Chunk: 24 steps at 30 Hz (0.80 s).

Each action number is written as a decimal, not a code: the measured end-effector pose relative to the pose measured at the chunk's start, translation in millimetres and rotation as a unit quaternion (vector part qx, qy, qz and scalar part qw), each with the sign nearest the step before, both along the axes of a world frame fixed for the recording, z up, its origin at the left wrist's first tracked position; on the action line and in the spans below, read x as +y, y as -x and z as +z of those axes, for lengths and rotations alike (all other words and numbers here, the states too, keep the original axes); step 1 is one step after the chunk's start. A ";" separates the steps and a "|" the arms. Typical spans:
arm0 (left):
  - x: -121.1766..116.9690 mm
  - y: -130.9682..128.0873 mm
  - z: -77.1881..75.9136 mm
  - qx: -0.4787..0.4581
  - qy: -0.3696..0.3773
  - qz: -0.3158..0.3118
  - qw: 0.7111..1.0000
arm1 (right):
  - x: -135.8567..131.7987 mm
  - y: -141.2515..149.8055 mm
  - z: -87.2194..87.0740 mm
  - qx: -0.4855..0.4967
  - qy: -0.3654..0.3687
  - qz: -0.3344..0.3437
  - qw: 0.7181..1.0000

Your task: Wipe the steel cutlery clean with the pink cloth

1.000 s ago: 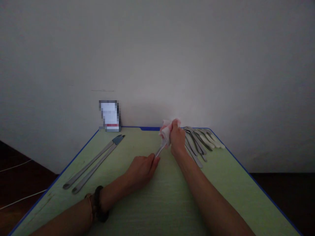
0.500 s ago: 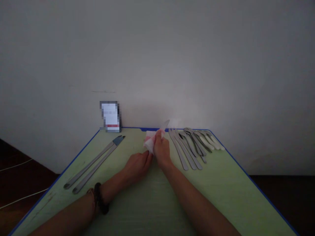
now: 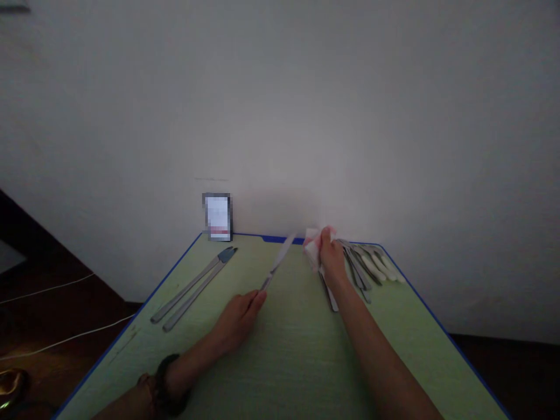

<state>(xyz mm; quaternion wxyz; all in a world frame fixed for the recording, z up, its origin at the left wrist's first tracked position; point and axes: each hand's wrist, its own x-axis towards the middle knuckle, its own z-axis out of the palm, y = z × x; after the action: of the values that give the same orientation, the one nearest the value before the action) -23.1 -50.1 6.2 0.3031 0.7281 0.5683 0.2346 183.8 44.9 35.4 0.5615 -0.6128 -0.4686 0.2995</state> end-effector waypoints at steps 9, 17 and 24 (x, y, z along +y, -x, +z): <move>-20.2 6.0 11.3 -0.090 0.028 0.062 0.994 | -27.9 20.8 -22.5 -0.202 0.002 0.153 0.967; -10.9 -64.0 26.8 -0.187 0.136 -0.009 0.973 | -70.0 -54.1 -21.8 -0.320 -0.053 0.121 0.938; 14.1 -97.3 36.2 -0.260 0.100 0.027 0.960 | -84.7 -25.6 -34.6 -0.486 -0.029 0.171 0.857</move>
<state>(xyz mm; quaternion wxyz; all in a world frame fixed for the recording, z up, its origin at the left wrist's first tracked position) 74.2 -36.0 42.4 0.5046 0.5925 0.5103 0.3659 209.4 -39.8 0.9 0.2198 -0.5738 -0.7879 0.0415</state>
